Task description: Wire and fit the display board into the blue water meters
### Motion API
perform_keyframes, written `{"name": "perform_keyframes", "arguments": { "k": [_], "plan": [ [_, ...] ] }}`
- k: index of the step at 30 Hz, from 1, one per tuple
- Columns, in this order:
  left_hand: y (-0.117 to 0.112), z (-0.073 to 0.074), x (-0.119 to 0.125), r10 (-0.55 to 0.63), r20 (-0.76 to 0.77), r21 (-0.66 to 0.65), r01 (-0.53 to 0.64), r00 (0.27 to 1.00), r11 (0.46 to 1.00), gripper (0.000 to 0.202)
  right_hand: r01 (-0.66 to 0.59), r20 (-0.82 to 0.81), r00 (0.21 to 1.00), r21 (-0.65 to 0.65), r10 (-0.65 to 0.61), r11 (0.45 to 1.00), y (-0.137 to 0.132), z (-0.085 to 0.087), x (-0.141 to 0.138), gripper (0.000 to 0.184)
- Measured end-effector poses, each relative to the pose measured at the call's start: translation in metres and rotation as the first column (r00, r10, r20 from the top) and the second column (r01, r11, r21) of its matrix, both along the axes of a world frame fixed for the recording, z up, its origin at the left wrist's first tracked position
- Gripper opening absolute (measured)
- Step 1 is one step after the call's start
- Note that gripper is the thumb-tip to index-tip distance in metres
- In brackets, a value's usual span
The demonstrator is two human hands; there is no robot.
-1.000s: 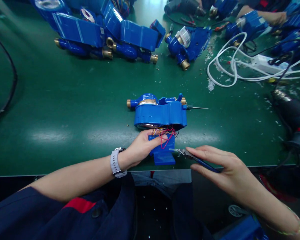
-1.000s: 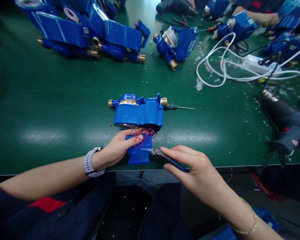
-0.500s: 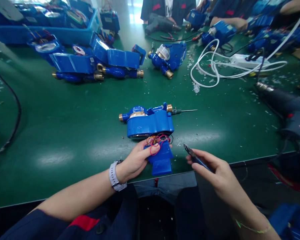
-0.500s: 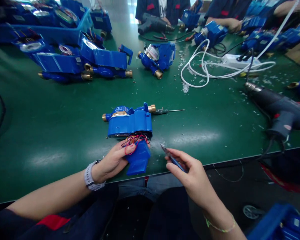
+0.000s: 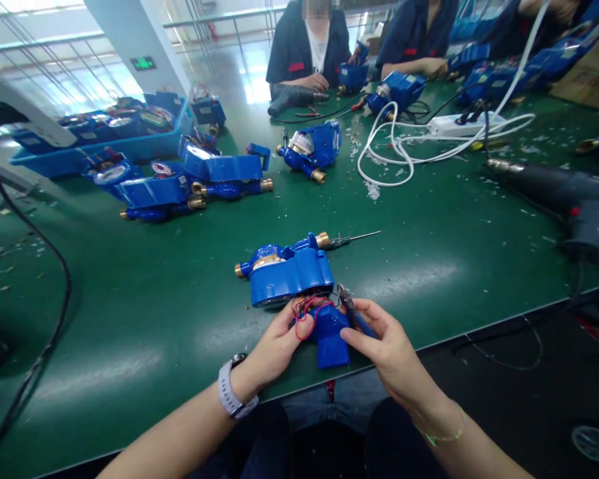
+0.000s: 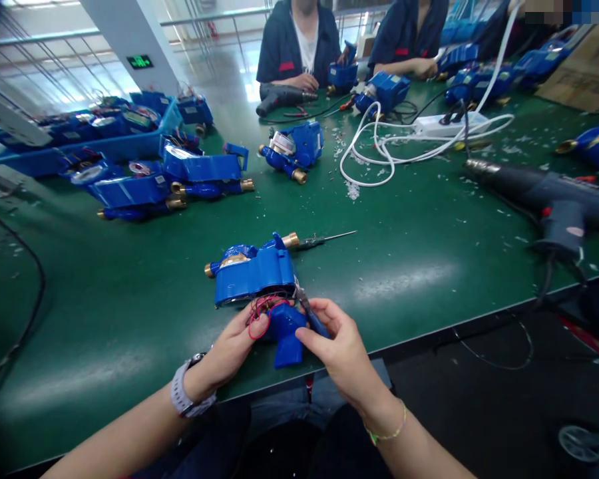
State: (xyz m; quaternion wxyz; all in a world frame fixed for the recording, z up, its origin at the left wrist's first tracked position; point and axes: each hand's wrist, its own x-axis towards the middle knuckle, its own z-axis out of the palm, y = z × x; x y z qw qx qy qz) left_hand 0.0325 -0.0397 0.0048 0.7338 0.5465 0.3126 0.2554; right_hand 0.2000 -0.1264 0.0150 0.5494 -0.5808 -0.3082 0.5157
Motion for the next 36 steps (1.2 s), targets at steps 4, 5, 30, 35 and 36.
{"name": "perform_keyframes", "arguments": {
  "k": [4, 5, 30, 35, 36],
  "plan": [
    [0.005, 0.011, -0.014, -0.071, -0.168, 0.180, 0.101, 0.983, 0.978, 0.042, -0.016, 0.245, 0.970, 0.074, -0.003, 0.997, 0.000, -0.001, 0.003, 0.027],
    [0.005, 0.012, -0.020, -0.054, -0.243, 0.254, 0.117, 0.969, 0.960, 0.042, -0.022, 0.297, 0.955, 0.088, -0.005, 0.996, 0.000, -0.002, 0.004, 0.026],
    [0.014, 0.026, 0.004, 0.351, -0.155, 0.962, 0.061, 0.924, 0.265, 0.010, -0.259, 0.207, 0.946, 0.022, 0.250, 0.966, -0.013, -0.006, 0.045, 0.039],
    [0.015, 0.023, 0.006, 0.391, -0.138, 0.957, 0.021, 0.910, 0.289, 0.009, -0.284, 0.154, 0.946, -0.030, 0.286, 0.958, -0.033, -0.014, 0.050, 0.034],
    [0.015, 0.022, 0.006, 0.399, -0.130, 0.956, 0.008, 0.908, 0.293, 0.009, -0.264, 0.171, 0.949, -0.021, 0.264, 0.964, -0.036, -0.014, 0.049, 0.033]
  ]
}}
